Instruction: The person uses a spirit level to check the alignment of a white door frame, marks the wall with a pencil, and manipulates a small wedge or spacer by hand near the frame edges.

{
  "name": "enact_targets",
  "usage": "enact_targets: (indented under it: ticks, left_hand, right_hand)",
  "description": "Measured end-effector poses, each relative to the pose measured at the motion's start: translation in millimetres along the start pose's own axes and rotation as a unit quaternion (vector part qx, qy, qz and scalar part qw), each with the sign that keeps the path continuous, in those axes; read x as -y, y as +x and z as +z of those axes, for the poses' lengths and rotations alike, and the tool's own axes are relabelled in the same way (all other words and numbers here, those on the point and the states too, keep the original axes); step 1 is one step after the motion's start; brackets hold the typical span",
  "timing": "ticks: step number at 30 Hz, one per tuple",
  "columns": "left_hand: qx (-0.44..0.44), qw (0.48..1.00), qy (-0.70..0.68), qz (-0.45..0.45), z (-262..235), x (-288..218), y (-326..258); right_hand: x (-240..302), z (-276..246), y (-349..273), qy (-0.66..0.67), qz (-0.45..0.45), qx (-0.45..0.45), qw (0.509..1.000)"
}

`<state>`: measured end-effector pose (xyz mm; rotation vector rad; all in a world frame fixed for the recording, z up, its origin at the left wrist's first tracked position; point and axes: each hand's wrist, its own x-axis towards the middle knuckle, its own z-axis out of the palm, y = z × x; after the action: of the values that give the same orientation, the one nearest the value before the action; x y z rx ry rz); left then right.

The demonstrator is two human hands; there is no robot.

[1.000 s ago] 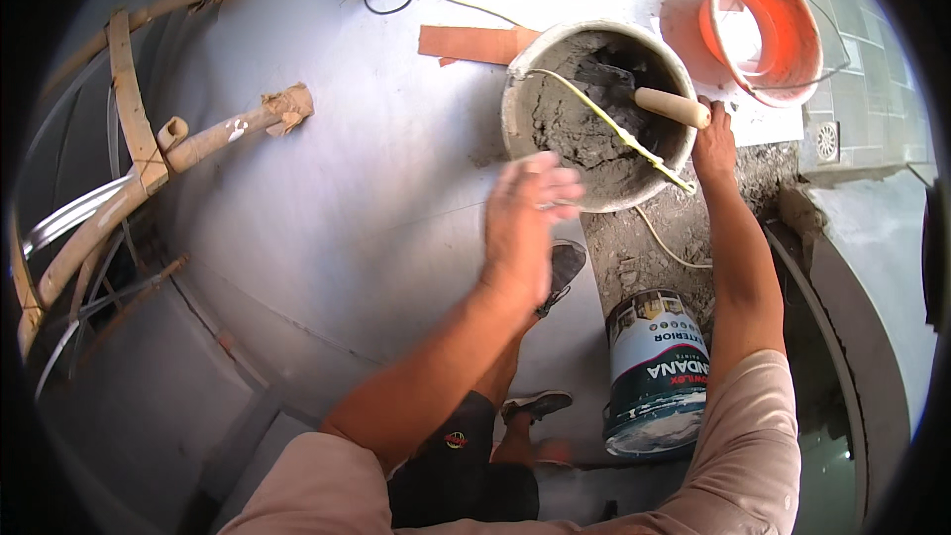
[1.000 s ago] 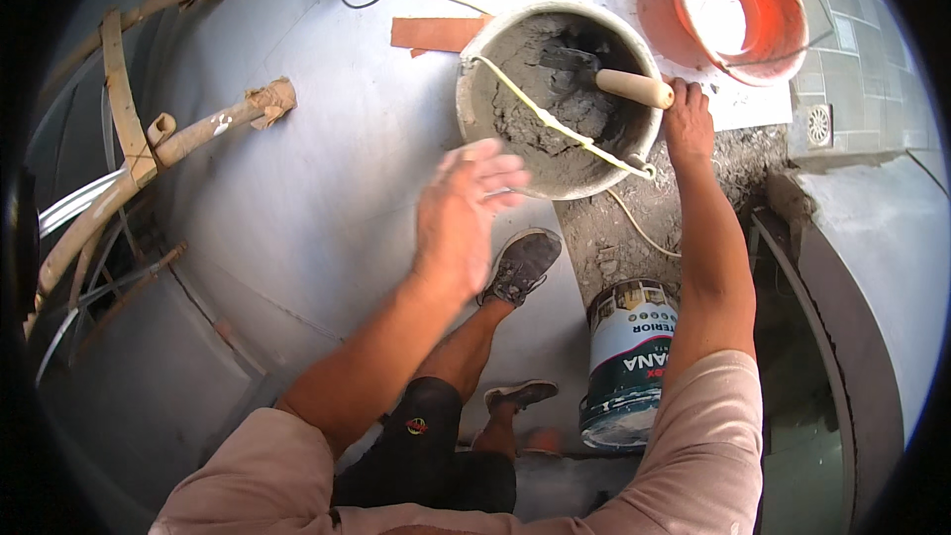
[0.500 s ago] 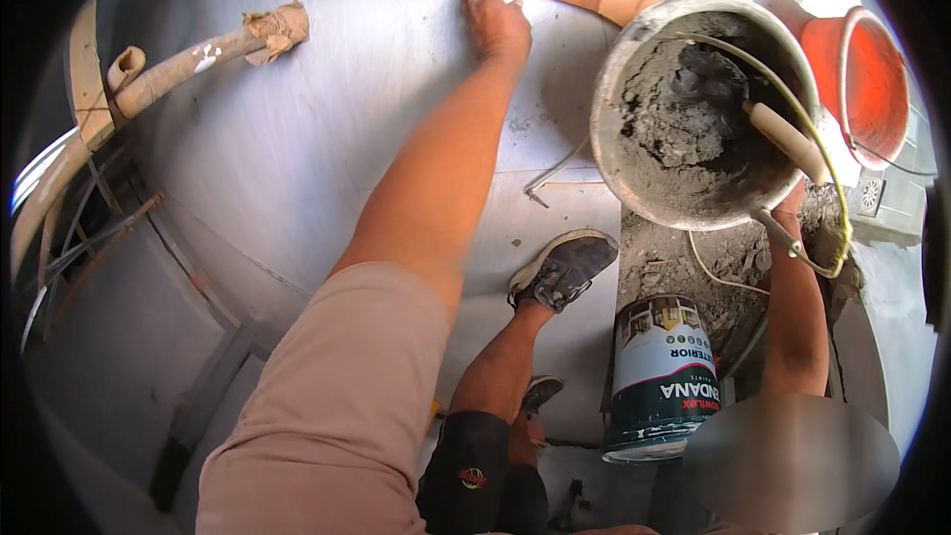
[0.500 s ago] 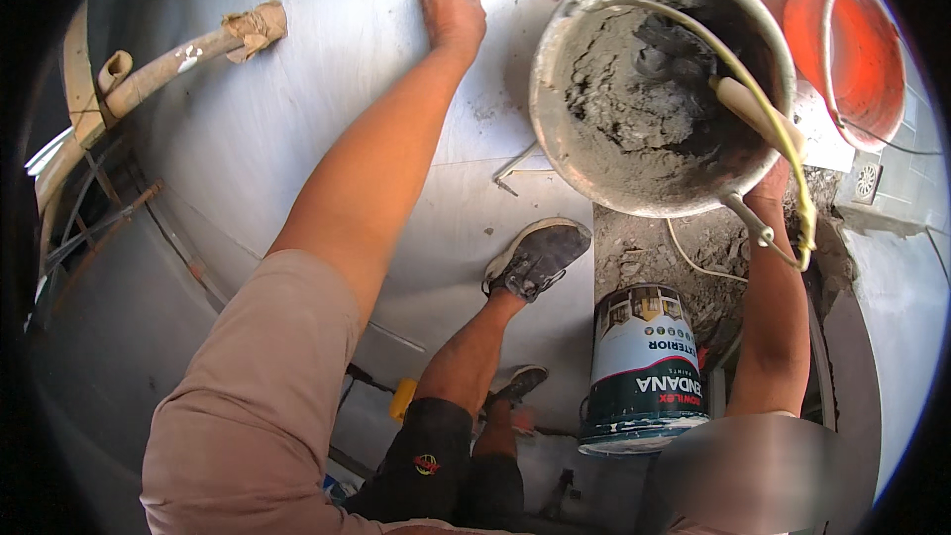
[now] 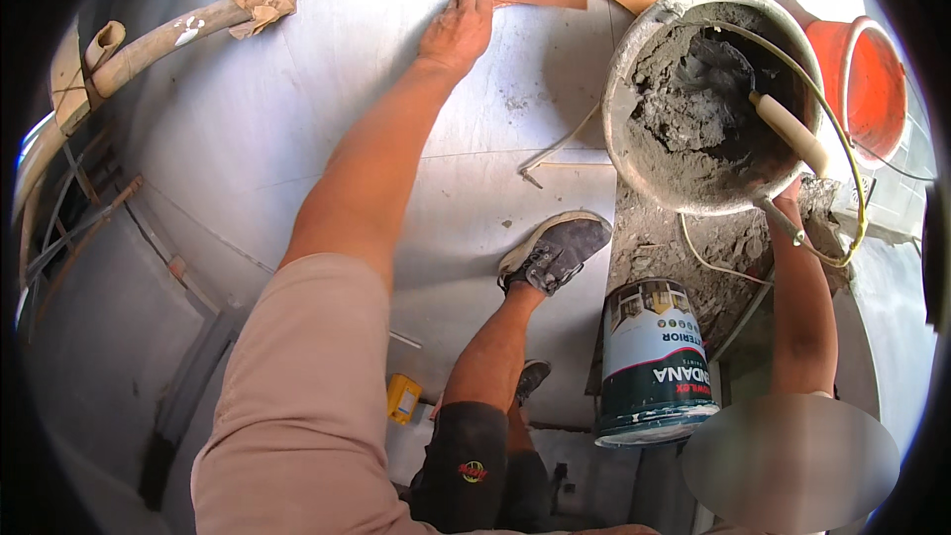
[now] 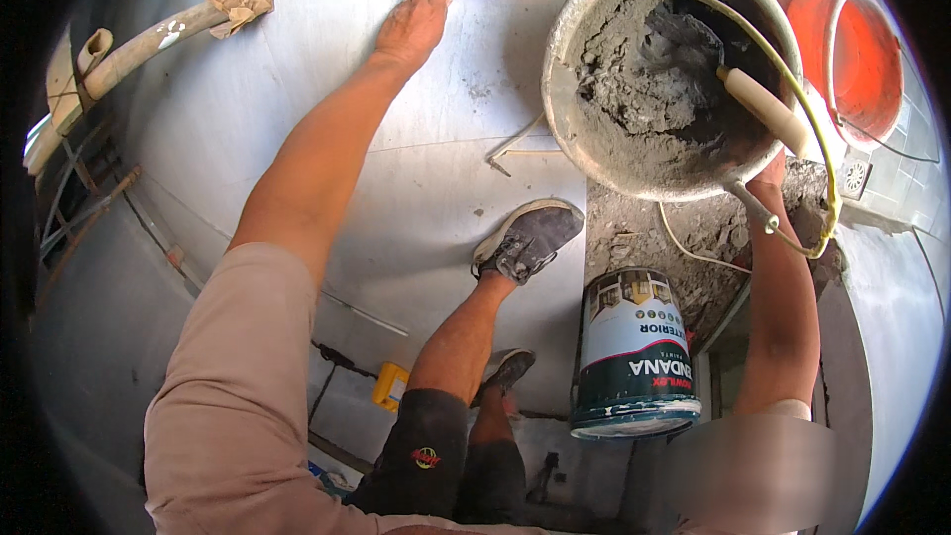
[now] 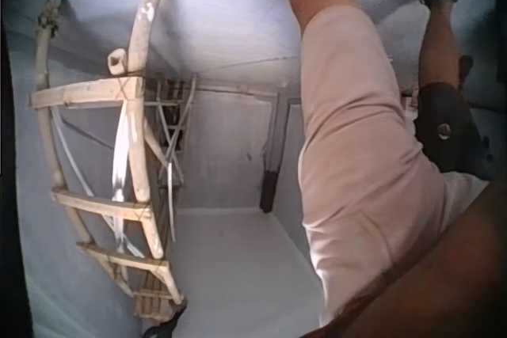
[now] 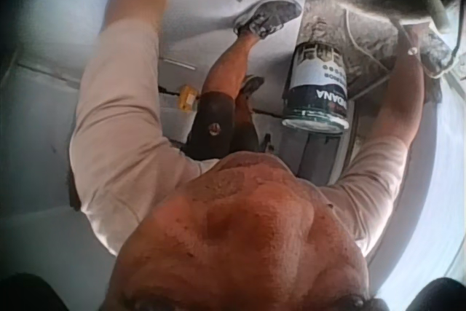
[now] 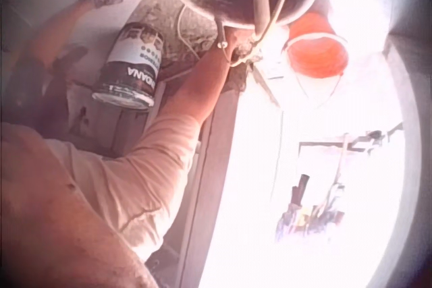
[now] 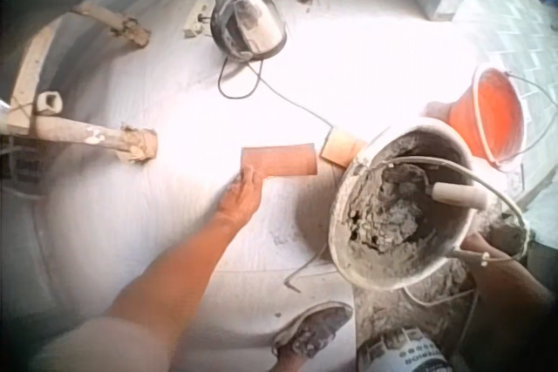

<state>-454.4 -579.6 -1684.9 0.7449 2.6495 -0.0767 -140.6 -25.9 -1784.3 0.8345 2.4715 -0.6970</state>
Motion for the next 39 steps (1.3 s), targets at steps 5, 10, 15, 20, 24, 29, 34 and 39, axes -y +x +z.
enact_targets:
  ticks: [5, 10, 15, 20, 24, 29, 34, 39]
  left_hand:
    - [-0.04, 0.999, -0.021, -0.011, -33, 16, -38]
    - [0.103, 0.844, -0.443, -0.284, -116, -17, -101]
    - [0.164, 0.578, -0.722, -0.342, -227, -70, -188]
    - [0.352, 0.267, -0.843, -0.306, -312, -123, -238]
    - [0.447, 0.173, -0.826, -0.295, -368, -171, -269]
    - [0.468, 0.238, -0.817, -0.238, -431, -213, -311]
    - [0.302, 0.481, -0.816, -0.104, -514, -272, -362]
    - [0.291, 0.628, -0.72, 0.055, -584, -304, -432]
  right_hand:
    - [73, -16, -40, -0.078, -0.053, -0.141, 0.986]
    - [137, -29, -145, -0.103, 0.026, -0.195, 0.975]
    - [297, -88, -259, 0.438, 0.134, 0.063, 0.887]
    - [390, -200, -344, 0.522, -0.006, 0.047, 0.851]
    - [401, -277, -379, 0.544, -0.047, 0.167, 0.821]
    - [395, -352, -441, 0.542, 0.055, 0.11, 0.831]
    - [384, -402, -535, 0.644, 0.06, 0.011, 0.762]
    - [384, -453, -659, 0.67, -0.01, -0.019, 0.742]
